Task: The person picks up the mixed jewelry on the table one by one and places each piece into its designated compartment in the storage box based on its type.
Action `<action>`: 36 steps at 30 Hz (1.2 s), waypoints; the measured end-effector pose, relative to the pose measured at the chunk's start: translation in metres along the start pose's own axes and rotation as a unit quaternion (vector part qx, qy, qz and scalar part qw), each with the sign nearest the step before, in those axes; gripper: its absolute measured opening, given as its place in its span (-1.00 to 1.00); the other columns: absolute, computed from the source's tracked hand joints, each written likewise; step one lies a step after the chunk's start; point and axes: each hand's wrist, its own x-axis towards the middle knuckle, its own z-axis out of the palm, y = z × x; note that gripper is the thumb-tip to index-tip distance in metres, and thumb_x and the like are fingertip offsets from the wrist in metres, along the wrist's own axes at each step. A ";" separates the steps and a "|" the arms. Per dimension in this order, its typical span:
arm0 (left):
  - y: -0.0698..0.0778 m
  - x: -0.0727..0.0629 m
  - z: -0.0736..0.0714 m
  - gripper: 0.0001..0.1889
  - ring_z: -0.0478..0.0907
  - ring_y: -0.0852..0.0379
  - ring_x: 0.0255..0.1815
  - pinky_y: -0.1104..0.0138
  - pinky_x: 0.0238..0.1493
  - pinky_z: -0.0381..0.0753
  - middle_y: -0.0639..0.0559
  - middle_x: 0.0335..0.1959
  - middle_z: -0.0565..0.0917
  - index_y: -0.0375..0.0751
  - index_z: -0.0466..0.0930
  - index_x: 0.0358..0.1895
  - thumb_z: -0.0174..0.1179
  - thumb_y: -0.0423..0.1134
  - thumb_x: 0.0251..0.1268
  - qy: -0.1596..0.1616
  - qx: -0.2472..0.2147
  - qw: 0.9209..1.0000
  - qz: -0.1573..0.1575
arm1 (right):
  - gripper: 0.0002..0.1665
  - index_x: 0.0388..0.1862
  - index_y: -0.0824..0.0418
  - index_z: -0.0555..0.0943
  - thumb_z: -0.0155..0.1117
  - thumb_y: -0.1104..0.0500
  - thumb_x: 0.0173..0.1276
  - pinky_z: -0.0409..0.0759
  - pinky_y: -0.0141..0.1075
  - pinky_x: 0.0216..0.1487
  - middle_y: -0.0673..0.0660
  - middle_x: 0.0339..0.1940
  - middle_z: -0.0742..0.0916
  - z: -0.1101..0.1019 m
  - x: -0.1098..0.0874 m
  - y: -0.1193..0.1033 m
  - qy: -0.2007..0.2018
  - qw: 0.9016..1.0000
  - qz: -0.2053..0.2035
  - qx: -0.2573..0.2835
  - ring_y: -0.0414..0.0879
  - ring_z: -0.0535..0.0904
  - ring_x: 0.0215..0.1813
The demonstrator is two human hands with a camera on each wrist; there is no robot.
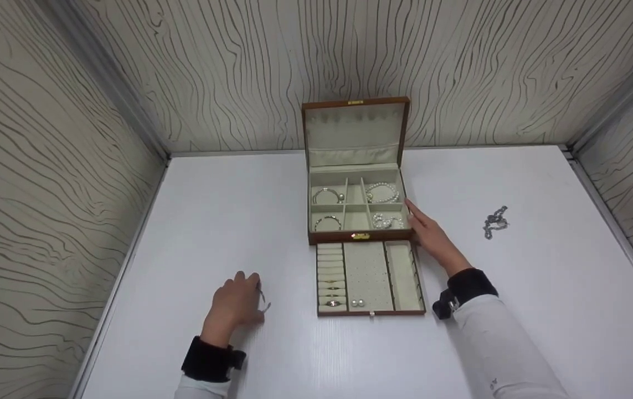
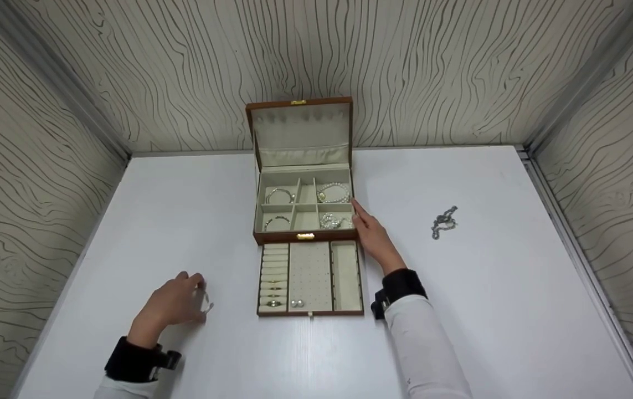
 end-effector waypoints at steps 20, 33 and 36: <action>0.036 0.025 -0.023 -0.43 0.50 0.02 -0.23 0.16 -0.15 0.56 -0.10 -0.12 0.50 -0.22 0.52 0.05 0.51 -0.18 -0.09 0.044 -0.132 0.982 0.127 | -0.37 0.62 -0.12 -0.05 -0.29 -0.07 0.65 0.07 0.16 0.43 0.20 0.59 0.05 0.001 0.000 0.002 0.000 1.000 0.011 -0.001 0.20 -0.11 0.56; 0.104 0.067 -0.038 -0.33 0.53 -0.04 0.12 0.18 0.11 0.54 -0.14 0.19 0.49 -0.20 0.38 0.35 0.37 -0.02 0.23 0.070 -0.165 0.958 0.224 | -0.37 0.62 -0.07 -0.05 -0.29 -0.04 0.66 0.01 0.12 0.45 0.21 0.59 0.06 0.000 0.001 0.001 0.000 1.000 -0.001 -0.001 0.19 -0.11 0.56; 0.118 0.081 -0.037 -0.31 0.54 -0.06 0.12 0.16 0.11 0.54 -0.16 0.25 0.47 -0.17 0.36 0.38 0.35 0.01 0.24 0.072 -0.165 0.961 0.207 | -0.37 0.62 -0.07 -0.05 -0.29 -0.04 0.66 0.05 0.14 0.43 0.21 0.59 0.06 0.000 0.001 0.001 -0.001 1.000 -0.005 0.005 0.20 -0.10 0.56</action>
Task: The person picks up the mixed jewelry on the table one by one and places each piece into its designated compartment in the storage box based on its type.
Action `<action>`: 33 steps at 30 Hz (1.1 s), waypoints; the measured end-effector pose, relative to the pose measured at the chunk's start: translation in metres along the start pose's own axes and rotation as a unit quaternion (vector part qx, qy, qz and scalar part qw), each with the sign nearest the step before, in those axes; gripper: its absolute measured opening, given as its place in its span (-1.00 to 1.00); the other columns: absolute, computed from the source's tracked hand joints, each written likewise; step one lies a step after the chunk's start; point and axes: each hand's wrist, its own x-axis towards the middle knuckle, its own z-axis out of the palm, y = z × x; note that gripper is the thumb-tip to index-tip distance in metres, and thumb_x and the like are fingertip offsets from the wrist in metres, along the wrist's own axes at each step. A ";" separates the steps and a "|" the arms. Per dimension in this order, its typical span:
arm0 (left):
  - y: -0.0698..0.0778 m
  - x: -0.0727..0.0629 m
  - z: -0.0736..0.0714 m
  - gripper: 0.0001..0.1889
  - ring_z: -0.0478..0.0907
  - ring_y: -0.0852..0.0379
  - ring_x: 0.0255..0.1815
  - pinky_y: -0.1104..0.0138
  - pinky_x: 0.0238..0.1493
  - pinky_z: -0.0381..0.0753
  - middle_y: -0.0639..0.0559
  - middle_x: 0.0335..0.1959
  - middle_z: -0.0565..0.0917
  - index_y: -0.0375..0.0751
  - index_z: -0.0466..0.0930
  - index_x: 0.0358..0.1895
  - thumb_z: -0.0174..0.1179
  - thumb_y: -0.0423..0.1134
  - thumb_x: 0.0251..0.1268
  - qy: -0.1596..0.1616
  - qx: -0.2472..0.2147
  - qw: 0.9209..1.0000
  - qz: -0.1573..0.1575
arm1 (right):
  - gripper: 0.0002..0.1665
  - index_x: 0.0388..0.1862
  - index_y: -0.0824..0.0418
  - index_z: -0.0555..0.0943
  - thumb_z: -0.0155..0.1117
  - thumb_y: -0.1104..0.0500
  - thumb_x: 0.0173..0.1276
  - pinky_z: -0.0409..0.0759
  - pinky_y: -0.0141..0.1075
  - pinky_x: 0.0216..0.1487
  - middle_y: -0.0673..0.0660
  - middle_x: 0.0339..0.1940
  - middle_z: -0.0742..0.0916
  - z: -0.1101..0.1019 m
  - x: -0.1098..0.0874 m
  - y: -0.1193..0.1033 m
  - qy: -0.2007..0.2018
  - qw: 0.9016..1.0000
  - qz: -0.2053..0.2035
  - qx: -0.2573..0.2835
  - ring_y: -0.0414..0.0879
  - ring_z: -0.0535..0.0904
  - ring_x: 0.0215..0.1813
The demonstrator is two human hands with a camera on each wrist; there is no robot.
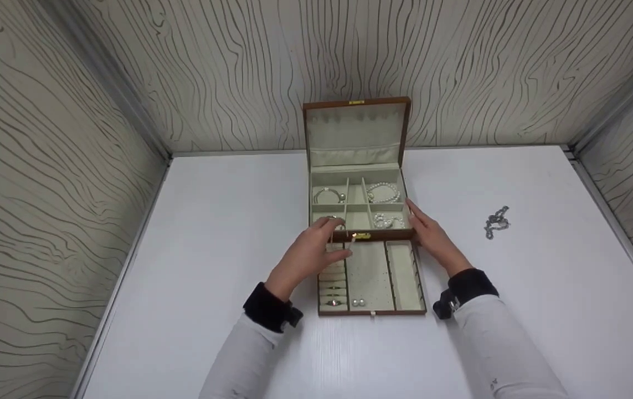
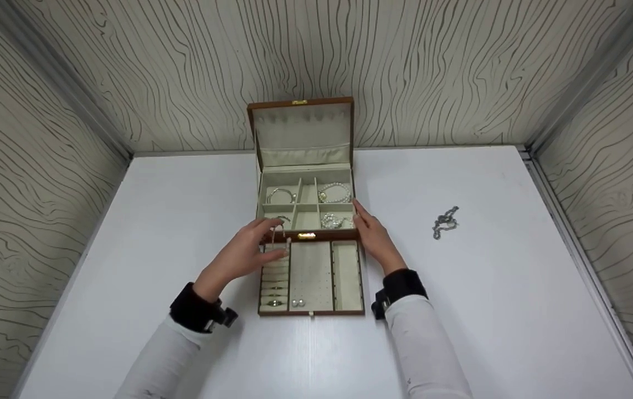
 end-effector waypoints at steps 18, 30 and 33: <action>0.006 0.073 0.027 -0.32 0.50 -0.11 0.18 0.11 0.15 0.50 -0.23 0.34 0.39 -0.07 0.29 0.43 0.31 -0.02 0.29 0.016 -0.022 0.997 -0.079 | -0.37 0.62 -0.01 -0.03 -0.28 -0.04 0.65 -0.06 0.09 0.47 0.24 0.58 0.05 0.000 -0.002 -0.004 0.006 1.000 0.002 -0.004 0.21 -0.11 0.56; -0.003 0.090 0.032 -0.38 0.41 -0.07 0.30 0.14 0.24 0.43 -0.17 0.37 0.38 -0.06 0.36 0.41 0.30 -0.07 0.31 -0.048 0.003 0.996 -0.080 | -0.36 0.62 -0.17 -0.09 -0.31 -0.11 0.64 0.24 0.22 0.32 0.21 0.60 0.03 0.002 -0.001 -0.003 -0.005 0.999 0.031 0.009 0.26 -0.04 0.54; -0.003 0.093 0.030 -0.40 0.38 -0.06 0.31 0.16 0.27 0.40 -0.16 0.34 0.40 -0.07 0.37 0.41 0.29 -0.15 0.32 -0.062 0.000 0.996 -0.066 | -0.36 0.62 -0.17 -0.08 -0.31 -0.11 0.64 0.23 0.22 0.33 0.19 0.60 0.03 0.003 -0.001 -0.002 -0.003 1.000 0.030 0.008 0.25 -0.06 0.55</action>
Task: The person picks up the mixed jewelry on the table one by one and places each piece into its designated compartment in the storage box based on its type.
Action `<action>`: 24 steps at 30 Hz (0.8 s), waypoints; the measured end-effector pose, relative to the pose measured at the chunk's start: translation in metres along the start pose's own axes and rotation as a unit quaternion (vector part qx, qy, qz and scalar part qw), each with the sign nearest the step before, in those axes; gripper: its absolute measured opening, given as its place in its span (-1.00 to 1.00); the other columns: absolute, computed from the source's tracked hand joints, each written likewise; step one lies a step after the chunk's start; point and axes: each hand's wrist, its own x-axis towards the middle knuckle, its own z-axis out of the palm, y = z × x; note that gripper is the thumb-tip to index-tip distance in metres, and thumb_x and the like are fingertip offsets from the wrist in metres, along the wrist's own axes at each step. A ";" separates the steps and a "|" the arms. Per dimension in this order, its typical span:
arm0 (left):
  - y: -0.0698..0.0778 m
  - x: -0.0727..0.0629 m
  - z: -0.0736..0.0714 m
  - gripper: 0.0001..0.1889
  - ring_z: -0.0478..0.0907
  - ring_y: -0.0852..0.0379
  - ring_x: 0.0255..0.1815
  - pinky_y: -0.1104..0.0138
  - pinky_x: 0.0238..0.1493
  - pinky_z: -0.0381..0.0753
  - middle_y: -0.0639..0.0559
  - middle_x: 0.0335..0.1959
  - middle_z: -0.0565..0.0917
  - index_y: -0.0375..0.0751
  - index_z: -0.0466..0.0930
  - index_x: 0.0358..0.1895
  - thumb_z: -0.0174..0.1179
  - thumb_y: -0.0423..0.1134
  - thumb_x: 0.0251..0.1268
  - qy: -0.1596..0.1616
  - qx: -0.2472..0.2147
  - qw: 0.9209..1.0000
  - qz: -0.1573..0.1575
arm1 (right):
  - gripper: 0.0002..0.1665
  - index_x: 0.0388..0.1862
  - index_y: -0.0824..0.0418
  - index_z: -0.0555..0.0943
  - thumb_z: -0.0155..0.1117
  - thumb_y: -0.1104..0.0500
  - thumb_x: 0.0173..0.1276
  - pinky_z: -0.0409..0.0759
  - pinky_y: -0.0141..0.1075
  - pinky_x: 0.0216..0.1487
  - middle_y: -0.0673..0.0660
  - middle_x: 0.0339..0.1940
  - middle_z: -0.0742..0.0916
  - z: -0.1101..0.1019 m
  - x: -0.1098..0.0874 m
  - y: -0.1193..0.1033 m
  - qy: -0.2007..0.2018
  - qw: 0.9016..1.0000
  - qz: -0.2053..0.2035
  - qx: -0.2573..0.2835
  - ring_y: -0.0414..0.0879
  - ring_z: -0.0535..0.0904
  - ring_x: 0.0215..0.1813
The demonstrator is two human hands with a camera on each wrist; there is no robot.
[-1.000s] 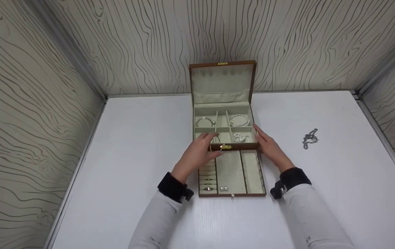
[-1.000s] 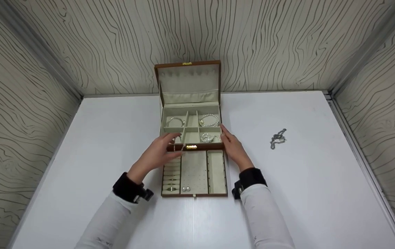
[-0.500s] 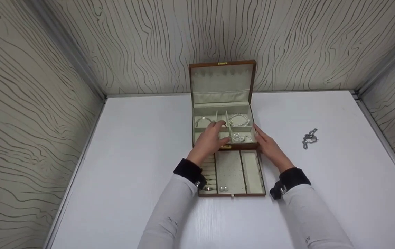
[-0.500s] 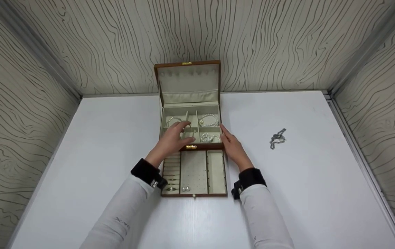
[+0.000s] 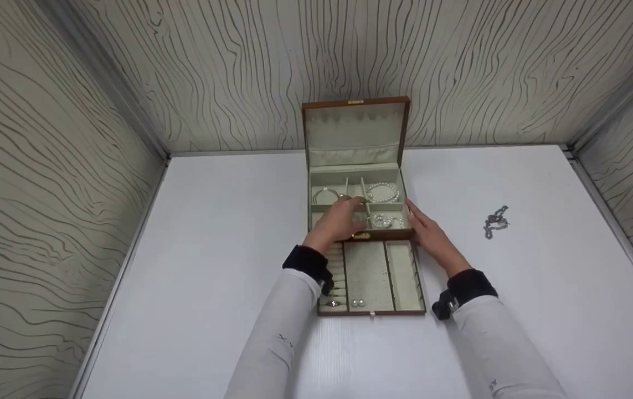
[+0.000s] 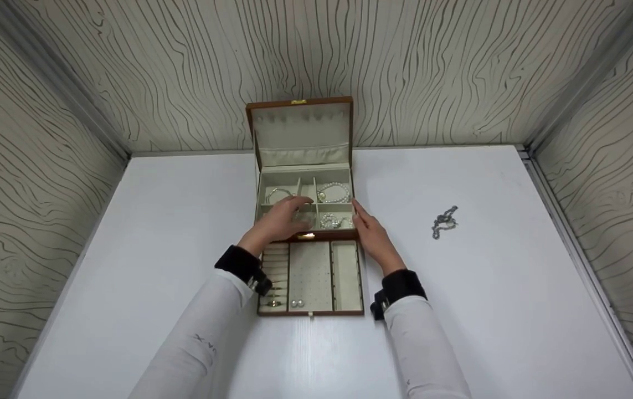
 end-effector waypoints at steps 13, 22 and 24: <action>-0.004 0.005 -0.002 -0.53 0.48 0.01 0.15 0.28 0.17 0.47 -0.10 0.13 0.52 -0.13 0.54 0.29 0.18 -0.46 0.32 -0.030 0.054 0.998 0.014 | -0.36 0.62 -0.12 -0.05 -0.30 -0.10 0.64 0.23 0.21 0.34 0.20 0.60 0.04 -0.001 -0.001 0.000 0.006 1.000 -0.014 -0.006 0.23 -0.07 0.55; -0.001 -0.001 -0.002 -0.70 0.40 -0.05 0.26 0.19 0.23 0.43 -0.21 0.27 0.41 -0.06 0.64 0.19 0.10 -0.19 0.49 -0.039 0.092 0.994 0.041 | -0.35 0.62 -0.12 -0.06 -0.31 -0.12 0.64 0.14 0.19 0.39 0.19 0.60 0.03 0.000 0.000 0.001 0.007 1.000 -0.007 -0.009 0.22 -0.10 0.56; 0.000 -0.001 -0.002 -0.68 0.34 -0.07 0.33 0.19 0.27 0.38 -0.23 0.33 0.35 -0.04 0.63 0.20 0.06 -0.12 0.51 -0.043 0.093 0.994 0.037 | -0.35 0.62 -0.13 -0.06 -0.31 -0.15 0.63 0.08 0.16 0.42 0.18 0.60 0.03 0.000 0.001 0.001 0.007 1.000 -0.006 -0.011 0.20 -0.11 0.57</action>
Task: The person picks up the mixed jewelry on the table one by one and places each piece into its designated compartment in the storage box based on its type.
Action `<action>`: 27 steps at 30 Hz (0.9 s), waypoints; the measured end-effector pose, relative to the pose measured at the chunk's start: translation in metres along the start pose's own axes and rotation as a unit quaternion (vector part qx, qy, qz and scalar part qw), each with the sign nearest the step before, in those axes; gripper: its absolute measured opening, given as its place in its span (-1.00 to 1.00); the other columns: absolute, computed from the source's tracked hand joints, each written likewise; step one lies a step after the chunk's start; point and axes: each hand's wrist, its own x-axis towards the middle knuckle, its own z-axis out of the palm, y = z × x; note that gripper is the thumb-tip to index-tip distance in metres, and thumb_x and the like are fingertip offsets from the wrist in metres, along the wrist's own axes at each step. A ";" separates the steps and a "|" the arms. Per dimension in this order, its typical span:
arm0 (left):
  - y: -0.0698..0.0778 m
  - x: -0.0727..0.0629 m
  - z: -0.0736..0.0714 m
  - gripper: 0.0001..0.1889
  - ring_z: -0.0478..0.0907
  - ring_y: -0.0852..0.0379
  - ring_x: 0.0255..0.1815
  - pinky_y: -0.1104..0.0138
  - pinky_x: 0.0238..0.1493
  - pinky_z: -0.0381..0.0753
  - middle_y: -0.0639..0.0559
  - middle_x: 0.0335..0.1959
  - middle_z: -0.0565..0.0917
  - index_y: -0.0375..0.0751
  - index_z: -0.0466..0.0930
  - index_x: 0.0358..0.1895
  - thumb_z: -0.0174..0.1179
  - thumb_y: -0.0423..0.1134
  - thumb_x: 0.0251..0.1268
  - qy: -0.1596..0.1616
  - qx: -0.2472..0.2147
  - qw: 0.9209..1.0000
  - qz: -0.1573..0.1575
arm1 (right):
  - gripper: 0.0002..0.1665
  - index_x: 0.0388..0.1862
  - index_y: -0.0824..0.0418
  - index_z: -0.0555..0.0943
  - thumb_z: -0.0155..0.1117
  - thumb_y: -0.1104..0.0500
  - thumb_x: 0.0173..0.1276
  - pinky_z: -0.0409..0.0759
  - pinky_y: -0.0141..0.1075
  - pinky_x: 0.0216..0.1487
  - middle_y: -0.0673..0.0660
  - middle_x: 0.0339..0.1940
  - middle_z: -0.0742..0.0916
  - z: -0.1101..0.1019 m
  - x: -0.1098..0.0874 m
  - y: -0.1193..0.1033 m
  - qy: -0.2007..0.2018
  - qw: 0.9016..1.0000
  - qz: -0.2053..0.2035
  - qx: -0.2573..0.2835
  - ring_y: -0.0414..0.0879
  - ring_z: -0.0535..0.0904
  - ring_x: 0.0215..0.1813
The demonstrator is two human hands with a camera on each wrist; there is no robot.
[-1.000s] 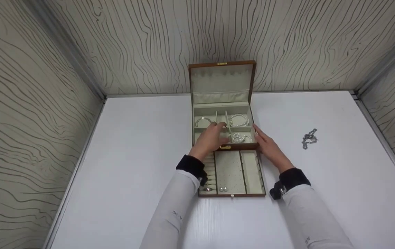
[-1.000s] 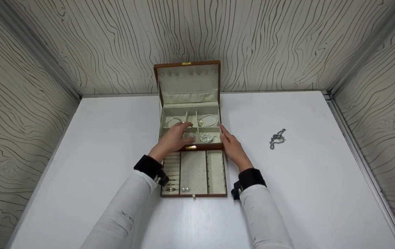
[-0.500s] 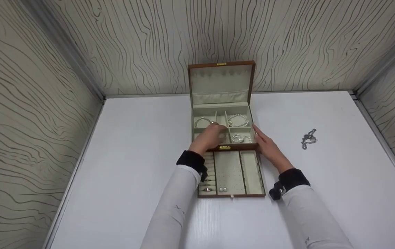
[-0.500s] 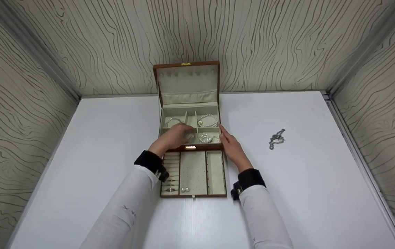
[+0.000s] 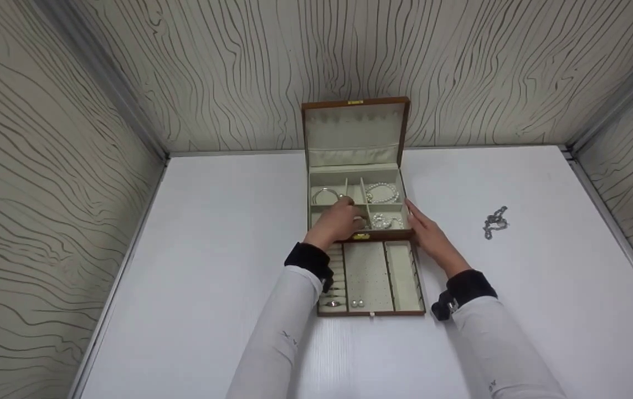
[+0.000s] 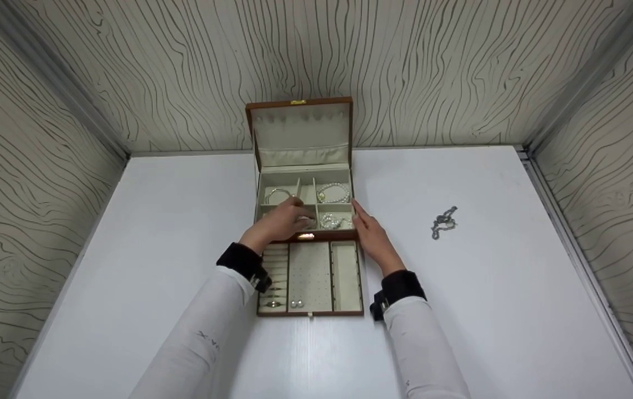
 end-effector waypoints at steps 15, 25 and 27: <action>0.006 -0.005 0.008 -0.57 0.12 -0.10 0.49 -0.12 0.40 0.09 -0.17 0.50 0.17 0.08 0.60 0.24 -0.17 0.06 0.58 -0.022 0.024 0.999 -0.038 | -0.36 0.62 -0.14 -0.06 -0.31 -0.12 0.64 0.09 0.18 0.41 0.18 0.60 0.02 -0.001 -0.002 -0.002 -0.005 1.000 -0.005 0.003 0.20 -0.11 0.56; 0.011 -0.004 0.016 -0.51 0.12 -0.09 0.49 -0.15 0.38 0.13 -0.13 0.50 0.15 0.15 0.54 0.29 -0.35 0.07 0.59 -0.030 0.092 0.994 -0.048 | -0.37 0.62 -0.12 -0.06 -0.31 -0.10 0.65 0.21 0.18 0.35 0.20 0.60 0.02 0.000 0.000 0.001 -0.004 1.000 -0.005 0.015 0.22 -0.07 0.55; 0.013 -0.005 0.018 -0.48 0.07 -0.08 0.51 -0.15 0.38 0.10 -0.12 0.52 0.11 0.16 0.52 0.32 -0.37 0.08 0.58 -0.033 0.097 0.993 -0.059 | -0.36 0.62 -0.12 -0.07 -0.31 -0.10 0.65 0.17 0.17 0.38 0.20 0.60 0.03 0.000 0.000 0.001 -0.004 1.000 -0.007 0.014 0.21 -0.09 0.56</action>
